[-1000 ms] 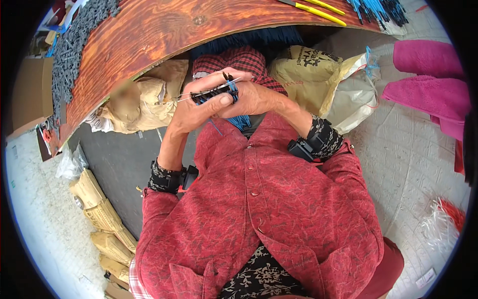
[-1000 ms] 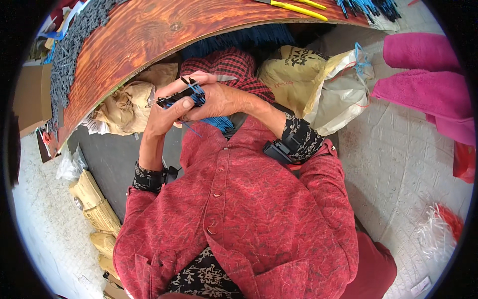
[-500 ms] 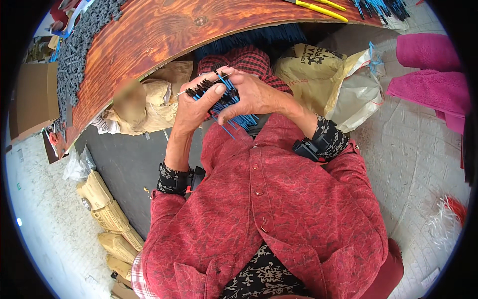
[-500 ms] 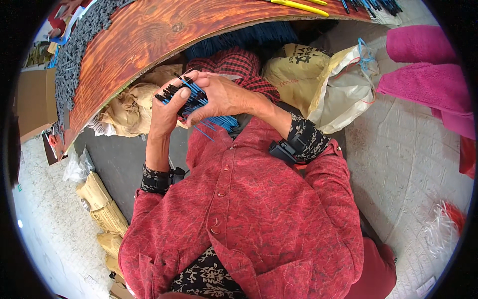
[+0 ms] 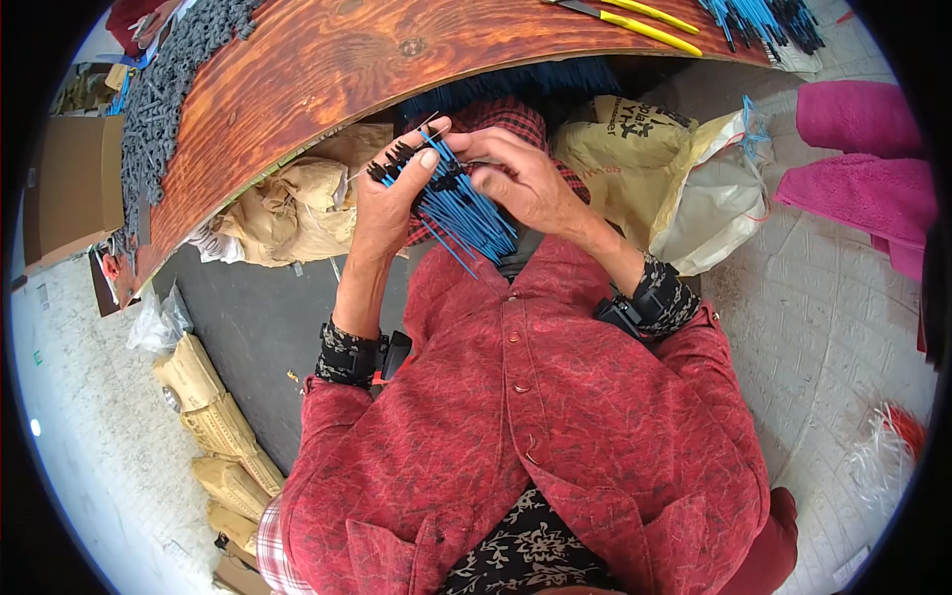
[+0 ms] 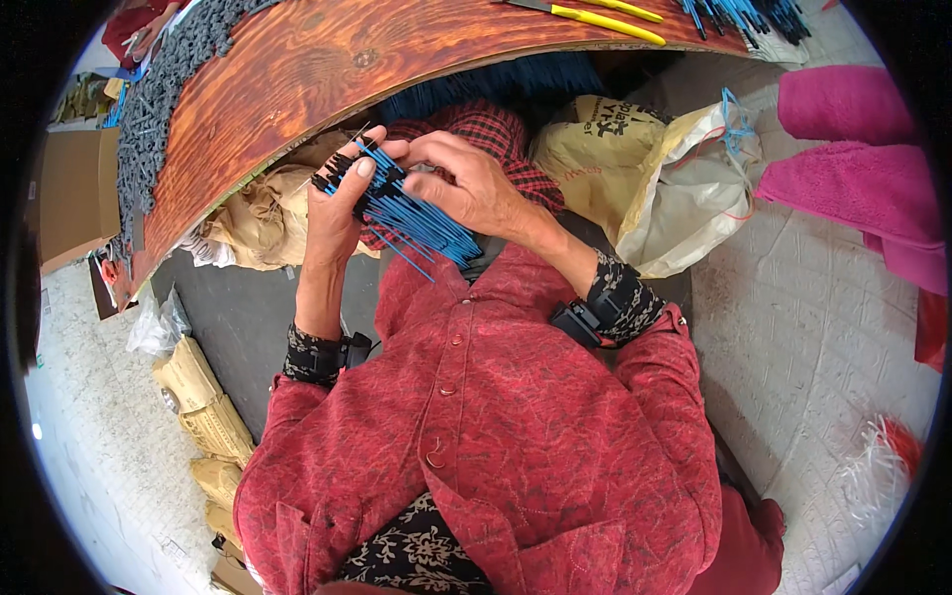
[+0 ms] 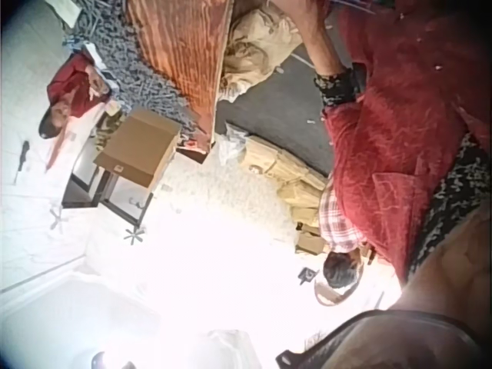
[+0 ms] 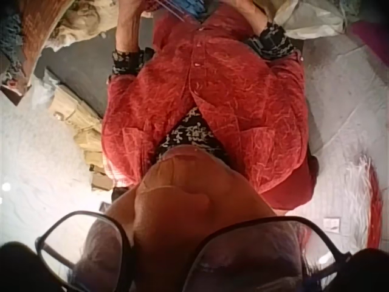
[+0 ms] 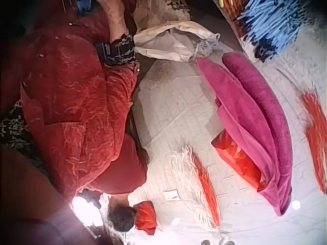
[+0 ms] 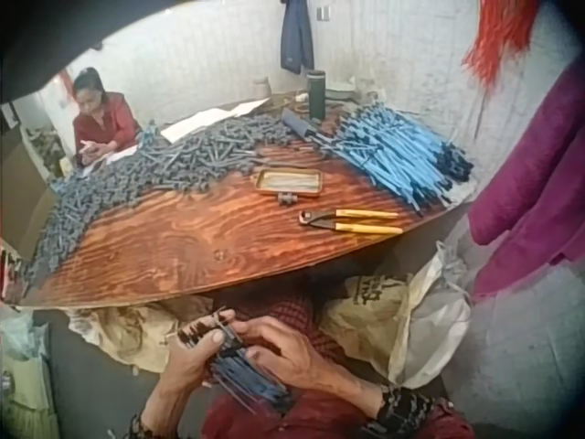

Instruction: Assembling blue ribbon cables into a plastic guide or connector.

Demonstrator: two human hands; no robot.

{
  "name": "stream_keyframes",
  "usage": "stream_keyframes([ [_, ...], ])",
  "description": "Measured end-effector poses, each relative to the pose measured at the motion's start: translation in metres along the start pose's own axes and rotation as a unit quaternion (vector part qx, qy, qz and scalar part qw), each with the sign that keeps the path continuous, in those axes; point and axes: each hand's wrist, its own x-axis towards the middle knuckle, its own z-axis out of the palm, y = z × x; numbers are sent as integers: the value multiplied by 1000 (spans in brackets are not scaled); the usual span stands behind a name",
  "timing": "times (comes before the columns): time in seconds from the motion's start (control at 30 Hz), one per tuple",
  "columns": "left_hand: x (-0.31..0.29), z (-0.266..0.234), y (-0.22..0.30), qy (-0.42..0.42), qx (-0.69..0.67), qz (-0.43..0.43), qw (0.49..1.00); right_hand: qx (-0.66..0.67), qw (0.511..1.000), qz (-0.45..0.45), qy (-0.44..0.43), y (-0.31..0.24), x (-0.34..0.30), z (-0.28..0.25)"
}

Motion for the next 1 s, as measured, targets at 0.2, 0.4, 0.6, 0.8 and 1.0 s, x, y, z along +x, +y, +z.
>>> stream_keyframes([
  [0.2,3,4,1,-2,-54,-3,999,-21,993,80,80,2,-4,-3],
  [0.4,5,1,-1,6,-49,-1,999,-23,994,110,-19,5,-13,-2],
  [0.6,4,1,0,11,-45,-4,999,-36,995,85,-40,1,-11,0],
  [0.8,7,2,-1,19,-41,-3,999,-36,995,95,-23,2,-12,3],
  [1.0,8,3,-1,23,-42,0,999,-26,994,110,-10,-5,-11,4],
])
